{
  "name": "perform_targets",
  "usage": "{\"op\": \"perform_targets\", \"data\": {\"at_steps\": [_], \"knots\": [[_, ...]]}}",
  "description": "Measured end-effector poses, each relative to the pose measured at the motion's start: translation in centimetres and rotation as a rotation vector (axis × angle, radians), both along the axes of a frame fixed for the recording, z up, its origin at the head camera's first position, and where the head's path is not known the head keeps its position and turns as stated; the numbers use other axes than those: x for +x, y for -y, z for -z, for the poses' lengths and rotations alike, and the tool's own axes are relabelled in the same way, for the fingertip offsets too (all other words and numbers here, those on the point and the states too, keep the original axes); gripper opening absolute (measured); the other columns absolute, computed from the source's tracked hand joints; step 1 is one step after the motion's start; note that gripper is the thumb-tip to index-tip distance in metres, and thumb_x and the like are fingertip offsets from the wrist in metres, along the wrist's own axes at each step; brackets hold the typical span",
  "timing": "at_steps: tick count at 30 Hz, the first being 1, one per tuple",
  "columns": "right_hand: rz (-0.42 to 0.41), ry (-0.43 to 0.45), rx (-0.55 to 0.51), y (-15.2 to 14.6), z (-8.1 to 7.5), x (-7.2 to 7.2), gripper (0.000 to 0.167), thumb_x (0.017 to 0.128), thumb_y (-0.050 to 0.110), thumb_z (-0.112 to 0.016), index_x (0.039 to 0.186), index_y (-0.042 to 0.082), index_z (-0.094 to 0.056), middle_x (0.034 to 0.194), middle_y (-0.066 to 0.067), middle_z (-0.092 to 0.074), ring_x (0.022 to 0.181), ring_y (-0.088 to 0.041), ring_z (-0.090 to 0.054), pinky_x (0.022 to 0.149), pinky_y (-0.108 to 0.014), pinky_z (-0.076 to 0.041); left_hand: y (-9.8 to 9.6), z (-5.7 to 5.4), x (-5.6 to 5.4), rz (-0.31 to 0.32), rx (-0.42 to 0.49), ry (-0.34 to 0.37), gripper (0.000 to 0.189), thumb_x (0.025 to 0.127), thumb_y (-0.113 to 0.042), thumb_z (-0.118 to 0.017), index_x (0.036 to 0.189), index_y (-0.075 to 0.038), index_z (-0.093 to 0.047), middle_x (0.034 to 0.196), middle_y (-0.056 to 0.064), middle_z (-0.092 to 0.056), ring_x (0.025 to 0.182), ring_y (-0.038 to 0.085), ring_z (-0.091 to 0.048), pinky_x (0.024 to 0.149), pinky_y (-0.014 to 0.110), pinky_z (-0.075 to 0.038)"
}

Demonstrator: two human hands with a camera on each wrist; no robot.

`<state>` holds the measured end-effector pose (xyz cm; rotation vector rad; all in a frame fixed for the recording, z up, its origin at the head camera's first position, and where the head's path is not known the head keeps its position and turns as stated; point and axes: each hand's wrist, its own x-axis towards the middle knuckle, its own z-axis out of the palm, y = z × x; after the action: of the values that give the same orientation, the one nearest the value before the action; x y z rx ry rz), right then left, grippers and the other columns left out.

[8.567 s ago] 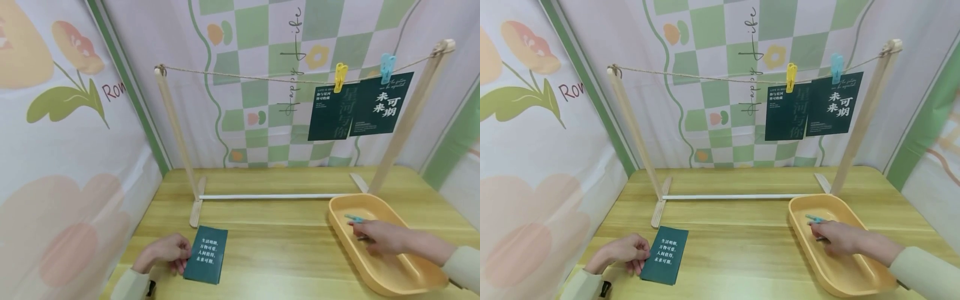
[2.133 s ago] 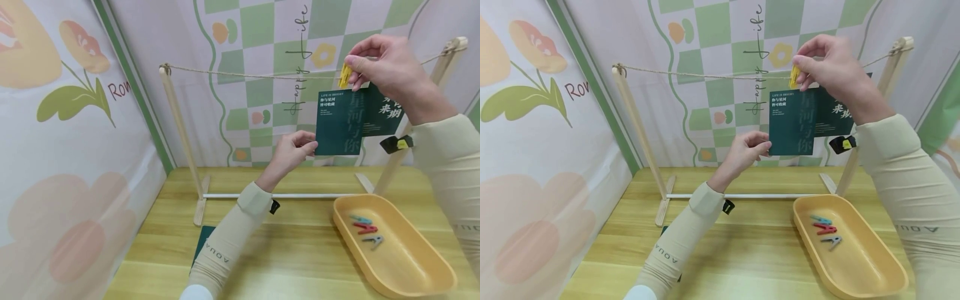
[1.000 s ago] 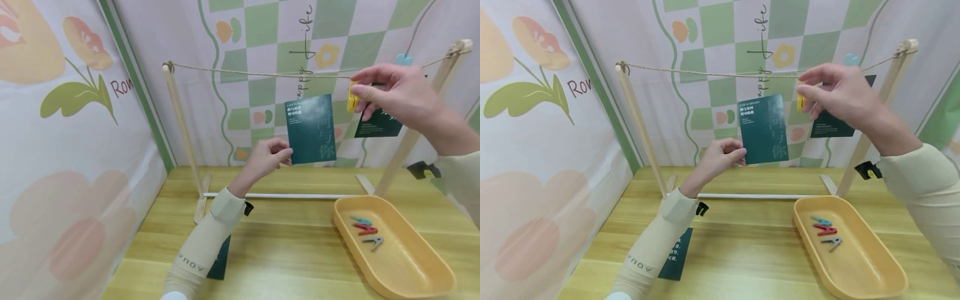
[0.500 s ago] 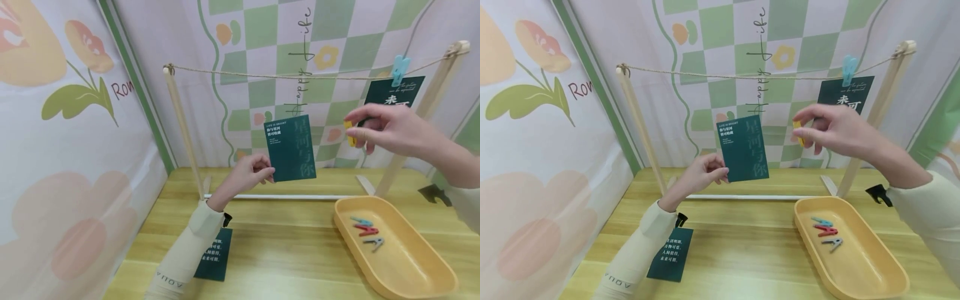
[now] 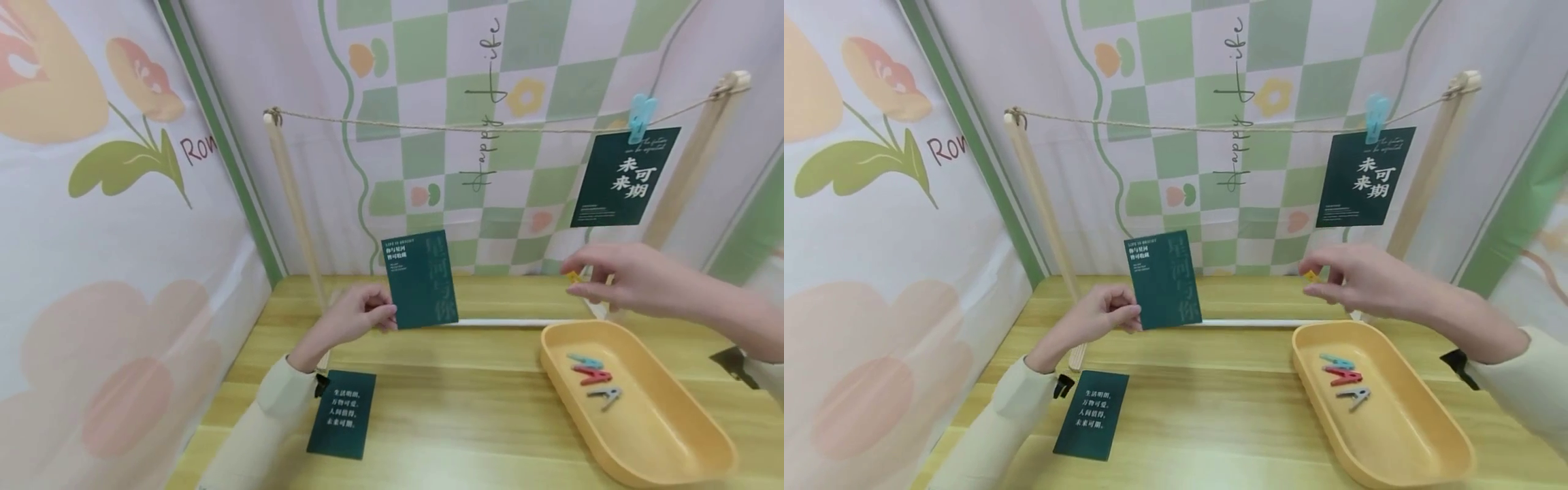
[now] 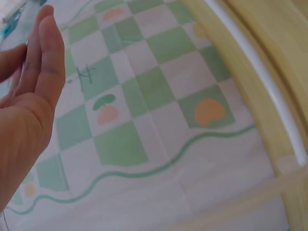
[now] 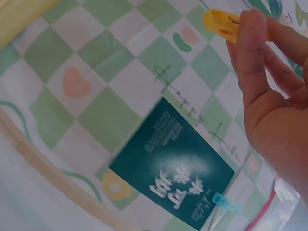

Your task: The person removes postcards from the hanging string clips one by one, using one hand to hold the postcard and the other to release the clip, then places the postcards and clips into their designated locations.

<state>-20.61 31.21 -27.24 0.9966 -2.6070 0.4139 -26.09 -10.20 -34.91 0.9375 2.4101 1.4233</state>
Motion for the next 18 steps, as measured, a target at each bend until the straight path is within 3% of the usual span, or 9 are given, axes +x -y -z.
{"op": "perform_targets", "data": {"at_steps": [2,6,9,13,18], "knots": [[0.024,0.081,0.017,-0.1,1.2,0.1,0.03,0.08,0.008,-0.079,0.107,0.014,-0.068,0.086,0.013,-0.066,0.063,0.01,-0.05,0.05,-0.016,-0.046,0.8,0.2,0.2,0.033,-0.035,-0.002,0.011,0.1,-0.009,-0.056,0.093,-0.002,-0.061,0.085,0.014,-0.073,0.073,0.015,-0.072,0.068,0.03,-0.061],[-0.012,0.166,0.064,-0.2,4.3,0.0,0.023,0.084,0.014,-0.076,0.106,0.012,-0.067,0.094,0.005,-0.069,0.064,0.011,-0.05,0.053,-0.017,-0.048,2.5,0.8,0.7,0.074,-0.103,0.039,0.011,0.1,-0.011,-0.055,0.094,-0.003,-0.059,0.085,0.01,-0.073,0.074,0.016,-0.072,0.068,0.029,-0.061],[-0.037,0.178,0.096,-0.6,6.3,0.0,0.022,0.085,0.016,-0.076,0.104,0.012,-0.067,0.093,0.006,-0.067,0.065,0.011,-0.048,0.055,-0.018,-0.047,3.6,1.2,0.9,0.1,-0.146,0.108,0.011,0.101,-0.011,-0.055,0.095,-0.003,-0.058,0.086,0.009,-0.073,0.077,0.02,-0.073,0.07,0.033,-0.061],[0.005,0.229,0.12,-1.4,8.0,0.0,0.025,0.083,0.017,-0.077,0.105,0.01,-0.067,0.094,0.006,-0.066,0.069,0.007,-0.05,0.058,-0.021,-0.048,4.9,1.7,1.0,0.153,-0.171,0.193,0.011,0.1,-0.011,-0.055,0.096,-0.001,-0.056,0.088,0.012,-0.072,0.081,0.027,-0.073,0.073,0.039,-0.061],[0.012,0.224,0.088,-2.0,10.0,0.2,0.026,0.078,0.013,-0.08,0.099,0.004,-0.067,0.087,0.005,-0.067,0.069,0.007,-0.051,0.056,-0.021,-0.048,6.6,2.6,1.0,0.188,-0.175,0.235,0.012,0.099,-0.011,-0.057,0.094,0.0,-0.057,0.086,0.014,-0.072,0.081,0.031,-0.074,0.072,0.038,-0.061]]}}
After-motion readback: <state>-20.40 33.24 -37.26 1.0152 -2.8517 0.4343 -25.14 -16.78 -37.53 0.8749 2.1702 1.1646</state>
